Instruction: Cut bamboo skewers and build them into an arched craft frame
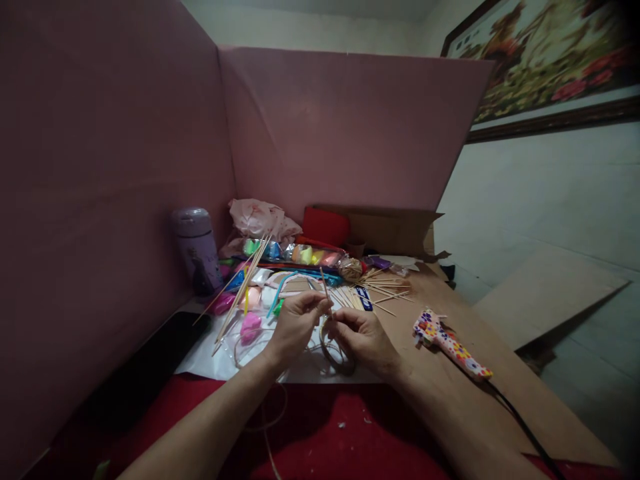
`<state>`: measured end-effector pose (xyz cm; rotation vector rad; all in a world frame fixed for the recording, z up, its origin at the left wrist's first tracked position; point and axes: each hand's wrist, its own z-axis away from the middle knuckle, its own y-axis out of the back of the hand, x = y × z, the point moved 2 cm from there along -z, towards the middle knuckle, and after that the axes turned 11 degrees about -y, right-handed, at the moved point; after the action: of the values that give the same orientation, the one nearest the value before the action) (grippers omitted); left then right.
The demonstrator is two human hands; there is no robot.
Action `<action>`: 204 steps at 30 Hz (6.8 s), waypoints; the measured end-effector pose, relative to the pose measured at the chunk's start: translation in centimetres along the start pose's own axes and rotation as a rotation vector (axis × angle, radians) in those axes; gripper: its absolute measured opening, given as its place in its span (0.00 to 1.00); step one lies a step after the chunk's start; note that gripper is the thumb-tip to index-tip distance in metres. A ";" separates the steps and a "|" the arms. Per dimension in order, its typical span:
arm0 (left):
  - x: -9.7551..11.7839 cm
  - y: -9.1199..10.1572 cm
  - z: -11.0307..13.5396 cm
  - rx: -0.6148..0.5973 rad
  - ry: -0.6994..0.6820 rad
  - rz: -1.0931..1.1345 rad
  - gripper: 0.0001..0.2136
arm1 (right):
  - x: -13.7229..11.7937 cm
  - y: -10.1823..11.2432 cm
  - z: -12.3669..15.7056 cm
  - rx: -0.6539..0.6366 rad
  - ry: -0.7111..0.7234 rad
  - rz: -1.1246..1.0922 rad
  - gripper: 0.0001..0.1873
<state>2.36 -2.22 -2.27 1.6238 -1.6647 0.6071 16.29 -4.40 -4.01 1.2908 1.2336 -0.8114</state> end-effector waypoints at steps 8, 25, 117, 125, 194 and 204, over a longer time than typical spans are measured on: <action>-0.2 7.6 -2.7 0.049 0.198 -1.380 0.14 | 0.0 0.5 -0.1 0.156 0.024 -0.066 0.14; -2.6 13.0 -3.1 0.152 0.556 -1.407 0.12 | -0.1 0.2 0.1 0.142 0.016 -0.082 0.14; -1.6 -0.3 -0.8 0.000 -0.062 0.116 0.02 | 1.3 0.3 -1.2 0.139 0.222 0.400 0.07; -0.2 0.5 -1.2 -0.005 0.124 0.274 0.10 | 0.6 0.1 -0.9 -0.187 -0.086 0.031 0.11; 0.5 1.2 -1.1 0.068 0.130 0.429 0.11 | 0.8 -1.5 0.2 -0.272 -0.222 0.062 0.07; 1.0 1.4 -1.2 0.094 0.047 0.411 0.09 | 0.6 -1.4 0.0 -0.240 -0.119 0.216 0.09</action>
<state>1.28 -1.80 -0.56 1.3220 -1.9752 0.9296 15.12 -4.51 -4.90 1.1398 1.0415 -0.5580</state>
